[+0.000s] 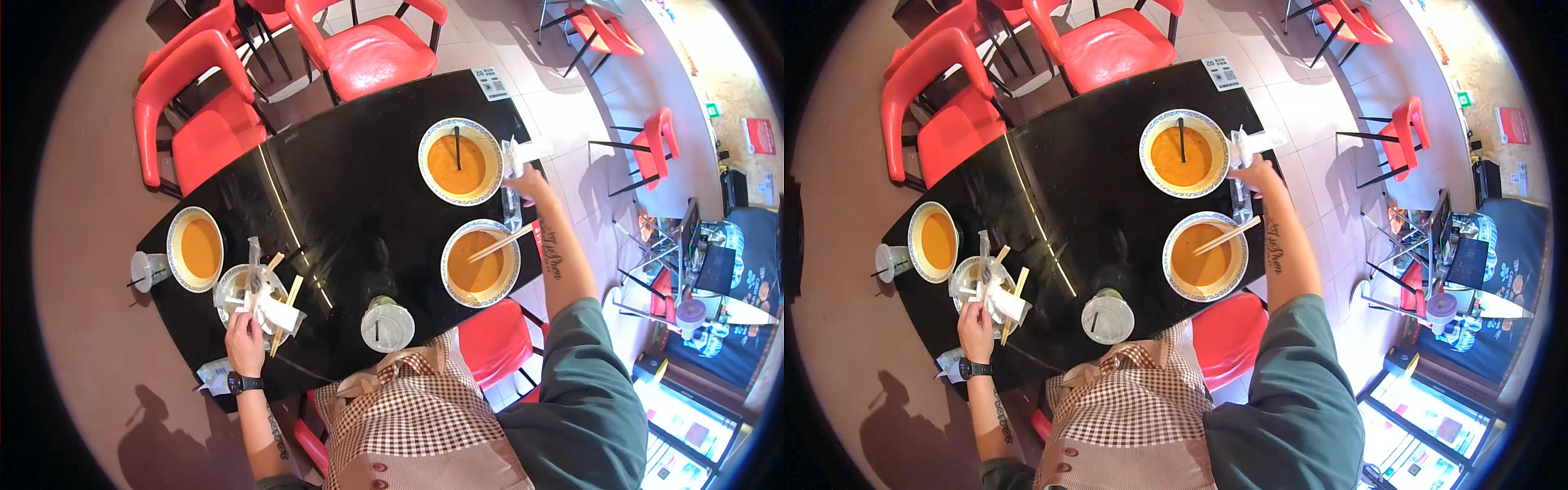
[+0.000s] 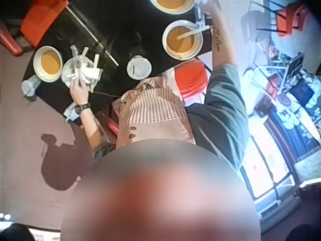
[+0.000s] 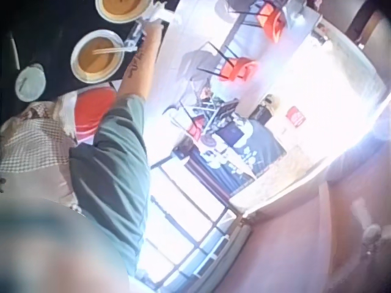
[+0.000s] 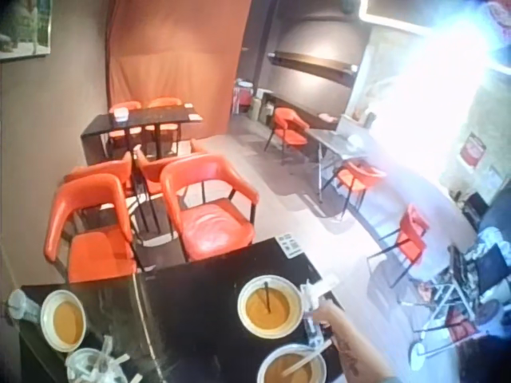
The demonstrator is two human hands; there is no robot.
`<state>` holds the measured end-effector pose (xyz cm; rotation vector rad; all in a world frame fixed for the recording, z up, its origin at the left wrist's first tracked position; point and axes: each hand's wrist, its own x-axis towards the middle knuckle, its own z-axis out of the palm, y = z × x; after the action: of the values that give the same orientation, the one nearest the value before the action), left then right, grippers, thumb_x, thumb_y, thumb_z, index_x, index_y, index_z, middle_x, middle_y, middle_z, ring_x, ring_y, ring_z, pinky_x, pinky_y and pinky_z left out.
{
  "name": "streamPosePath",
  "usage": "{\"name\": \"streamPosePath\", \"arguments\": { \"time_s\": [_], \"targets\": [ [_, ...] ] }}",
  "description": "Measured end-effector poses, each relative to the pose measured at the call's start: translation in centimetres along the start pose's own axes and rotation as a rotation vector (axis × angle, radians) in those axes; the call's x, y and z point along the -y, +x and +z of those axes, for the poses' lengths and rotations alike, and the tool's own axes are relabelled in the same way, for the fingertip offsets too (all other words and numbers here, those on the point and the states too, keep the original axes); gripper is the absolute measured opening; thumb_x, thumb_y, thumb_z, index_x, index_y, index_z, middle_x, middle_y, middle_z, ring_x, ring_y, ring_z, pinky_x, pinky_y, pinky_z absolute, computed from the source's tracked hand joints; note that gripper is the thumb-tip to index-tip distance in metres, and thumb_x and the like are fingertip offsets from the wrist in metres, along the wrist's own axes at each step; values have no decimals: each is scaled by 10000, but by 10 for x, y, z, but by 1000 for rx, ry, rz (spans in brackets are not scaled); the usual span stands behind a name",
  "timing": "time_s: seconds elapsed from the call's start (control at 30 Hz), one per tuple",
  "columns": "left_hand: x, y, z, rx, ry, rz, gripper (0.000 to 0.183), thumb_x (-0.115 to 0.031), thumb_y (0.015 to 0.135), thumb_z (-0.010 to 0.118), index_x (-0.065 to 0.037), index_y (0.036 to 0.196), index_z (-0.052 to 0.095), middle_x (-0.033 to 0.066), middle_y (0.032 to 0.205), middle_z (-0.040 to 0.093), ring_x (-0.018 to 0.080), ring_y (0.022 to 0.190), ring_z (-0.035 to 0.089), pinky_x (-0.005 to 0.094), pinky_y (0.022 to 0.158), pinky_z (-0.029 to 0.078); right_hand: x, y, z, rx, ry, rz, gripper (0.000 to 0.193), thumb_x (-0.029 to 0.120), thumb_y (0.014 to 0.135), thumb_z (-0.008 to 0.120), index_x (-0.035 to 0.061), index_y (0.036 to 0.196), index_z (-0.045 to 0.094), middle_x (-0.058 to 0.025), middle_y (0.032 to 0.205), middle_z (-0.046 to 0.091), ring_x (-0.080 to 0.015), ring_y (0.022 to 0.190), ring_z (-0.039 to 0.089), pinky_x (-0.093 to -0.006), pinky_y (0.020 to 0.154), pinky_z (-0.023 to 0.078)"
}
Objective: Clearing leftover food from a table and then washing the bowls in a kitchen sink.
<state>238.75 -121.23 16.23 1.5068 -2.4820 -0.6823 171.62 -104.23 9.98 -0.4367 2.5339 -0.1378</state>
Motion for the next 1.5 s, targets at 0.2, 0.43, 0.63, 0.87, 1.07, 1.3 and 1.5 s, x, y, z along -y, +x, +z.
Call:
{"name": "streamPosePath", "arguments": {
  "time_s": [0.2, 0.43, 0.63, 0.87, 1.07, 1.3, 1.5],
  "targets": [
    [-1, -5, 3, -55, -89, -59, 91, -59, 915, 607, 3, 964, 651, 151, 926, 622, 328, 778, 640, 388, 699, 519, 4, 27, 30, -262, -132, -345, 421, 242, 877, 635, -29, 1199, 604, -305, 1036, 691, -479, 1022, 658, -545, 884, 525],
    [-1, -6, 3, -91, -84, -22, 116, -46, 907, 608, 15, 997, 648, 143, 923, 613, 313, 781, 638, 387, 715, 517, -3, 25, -23, -351, 191, -331, 314, 152, 784, 683, -48, 1026, 683, -165, 755, 689, -227, 660, 668, -389, 596, 517],
    [3, -13, 3, -88, -132, -65, 174, -51, 912, 607, 13, 1061, 668, 143, 952, 619, 315, 822, 643, 397, 745, 519, -1, 6, -102, -430, -46, -597, 382, 98, 758, 698, -85, 1085, 627, -265, 863, 677, -376, 799, 673, -444, 727, 523],
    [4, -15, 5, -74, -124, -83, 207, -39, 902, 602, 16, 1089, 672, 143, 994, 629, 316, 845, 646, 390, 770, 522, -15, 80, -25, -255, -379, -648, 383, 70, 761, 688, -16, 1131, 643, -283, 1227, 600, -440, 1135, 585, -486, 978, 487],
    [0, -12, 6, -68, -115, -114, 216, -28, 889, 609, 24, 1089, 670, 156, 1007, 632, 350, 938, 635, 409, 828, 517, -48, 105, 18, -248, -137, -446, 251, 121, 823, 651, 7, 1047, 652, -257, 971, 671, -458, 1019, 638, -509, 910, 521],
    [8, -26, 4, -132, -29, -5, 281, -88, 898, 638, -39, 1171, 684, 140, 1049, 633, 339, 1005, 606, 434, 888, 497, 102, -47, -67, -266, 385, -750, 242, 67, 899, 609, 4, 1121, 681, -119, 963, 739, -196, 864, 699, -341, 731, 544],
    [7, -32, 5, -202, 21, -13, 285, -69, 851, 654, -50, 1133, 695, 145, 1022, 653, 347, 951, 628, 459, 853, 501, 285, -277, 58, 137, 187, -1621, 291, 40, 793, 666, 65, 1081, 637, -142, 1073, 657, -349, 1049, 642, -427, 897, 522]
  ]
}}
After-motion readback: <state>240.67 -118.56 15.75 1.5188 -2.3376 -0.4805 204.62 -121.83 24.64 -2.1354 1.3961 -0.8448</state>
